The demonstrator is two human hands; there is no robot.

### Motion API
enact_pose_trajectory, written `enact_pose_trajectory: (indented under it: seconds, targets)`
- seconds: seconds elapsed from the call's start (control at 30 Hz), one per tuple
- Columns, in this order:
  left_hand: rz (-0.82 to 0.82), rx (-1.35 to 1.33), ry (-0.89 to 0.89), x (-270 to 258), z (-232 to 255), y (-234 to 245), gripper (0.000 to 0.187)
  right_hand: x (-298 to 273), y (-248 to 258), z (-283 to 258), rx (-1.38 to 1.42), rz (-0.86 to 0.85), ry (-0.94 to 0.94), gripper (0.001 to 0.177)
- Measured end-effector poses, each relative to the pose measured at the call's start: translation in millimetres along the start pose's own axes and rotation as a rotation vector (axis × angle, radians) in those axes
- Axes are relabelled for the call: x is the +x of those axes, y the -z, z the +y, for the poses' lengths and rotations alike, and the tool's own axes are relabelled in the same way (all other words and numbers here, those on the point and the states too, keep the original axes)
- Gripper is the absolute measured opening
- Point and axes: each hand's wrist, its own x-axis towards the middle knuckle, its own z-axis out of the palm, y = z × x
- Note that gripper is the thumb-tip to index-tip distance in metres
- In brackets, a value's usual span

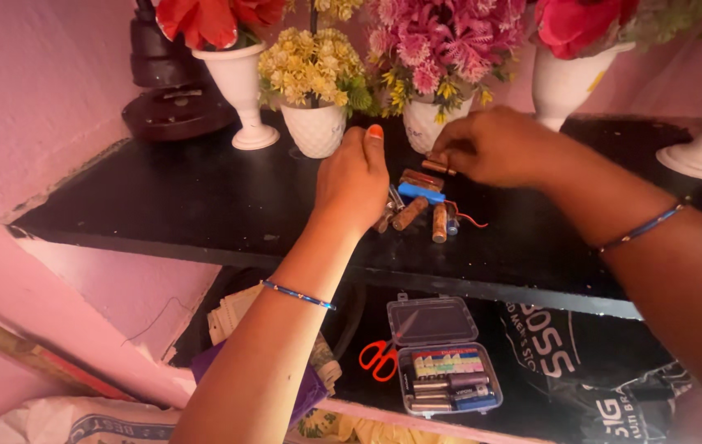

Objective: The person sorts through several batteries on a shelf and places them into a small plastic storage case.

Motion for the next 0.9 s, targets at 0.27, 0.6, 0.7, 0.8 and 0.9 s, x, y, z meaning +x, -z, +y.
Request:
enact_pose_trajectory:
  seconds: [0.27, 0.6, 0.7, 0.8, 0.9]
  targets:
    - [-0.022, -0.055, 0.037, 1.3, -0.3, -1.2, 0.046, -12.6, -10.1, 11.1, -0.009, 0.003, -0.006, 0.024]
    - [-0.086, -0.035, -0.136, 5.9, 13.3, 5.7, 0.022, -13.7, -9.8, 11.0, 0.116, 0.043, -0.035, 0.036]
    - [-0.158, 0.082, -0.239, 17.6, 20.1, 6.3, 0.018, -11.7, -7.9, 8.8, 0.092, 0.011, -0.085, 0.033]
    - [-0.200, 0.103, -0.411, 36.2, 21.2, 0.7, 0.018, -13.1, -4.3, 6.3, 0.091, -0.042, -0.137, 0.034]
    - [-0.281, 0.062, -0.513, 54.5, 15.6, -14.6, 0.016, -14.2, -0.3, 5.5, 0.047, -0.086, -0.161, 0.036]
